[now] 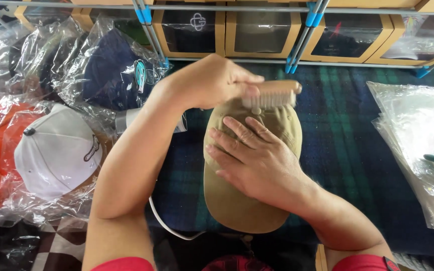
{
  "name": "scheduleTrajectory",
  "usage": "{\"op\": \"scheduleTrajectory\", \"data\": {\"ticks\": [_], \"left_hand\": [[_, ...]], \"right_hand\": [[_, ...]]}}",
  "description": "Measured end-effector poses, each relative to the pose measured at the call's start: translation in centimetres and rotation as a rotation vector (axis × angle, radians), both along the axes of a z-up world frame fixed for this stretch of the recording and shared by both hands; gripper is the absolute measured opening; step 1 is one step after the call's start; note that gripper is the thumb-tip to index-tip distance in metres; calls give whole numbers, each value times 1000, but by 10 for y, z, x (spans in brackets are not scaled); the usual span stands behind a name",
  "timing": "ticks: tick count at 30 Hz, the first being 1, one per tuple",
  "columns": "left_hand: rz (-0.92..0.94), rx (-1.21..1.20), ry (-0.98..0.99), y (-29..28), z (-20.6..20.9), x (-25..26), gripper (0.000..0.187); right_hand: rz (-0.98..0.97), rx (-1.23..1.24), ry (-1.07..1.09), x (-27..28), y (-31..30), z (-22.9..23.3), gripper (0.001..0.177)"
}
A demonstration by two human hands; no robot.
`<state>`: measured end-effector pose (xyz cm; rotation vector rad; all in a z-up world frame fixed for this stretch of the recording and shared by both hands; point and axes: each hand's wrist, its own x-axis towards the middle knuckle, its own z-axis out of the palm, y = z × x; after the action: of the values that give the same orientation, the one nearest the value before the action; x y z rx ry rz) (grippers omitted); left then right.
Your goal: Using a wooden brush to clean the exterior and interior of a beige baseball cap.
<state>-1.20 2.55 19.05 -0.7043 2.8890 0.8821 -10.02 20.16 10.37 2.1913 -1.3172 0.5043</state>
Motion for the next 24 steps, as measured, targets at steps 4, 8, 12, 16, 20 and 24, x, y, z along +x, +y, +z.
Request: {"op": "scheduleTrajectory", "data": {"ticks": [4,8,12,16,20,24], "left_hand": [[188,122,-63,-25,-32,0,50],[419,88,-424,-40,-68,16,48],[275,-94,210,-15,-41,43,33],[28,-125,396,14,-41,49,50],[234,-14,230,-9,-92,61,49],[155,-268,-260,-66,-192,61,58]], "right_hand": [[-13,-12,55,1,0,5,26],[25,17,59,4,0,0,35],[-6,52,26,0,0,-1,37],[17,-24,11,-2,0,2,31],[154,60,-107,-5,2,7,25],[228,165,-221,-12,3,9,29]]}}
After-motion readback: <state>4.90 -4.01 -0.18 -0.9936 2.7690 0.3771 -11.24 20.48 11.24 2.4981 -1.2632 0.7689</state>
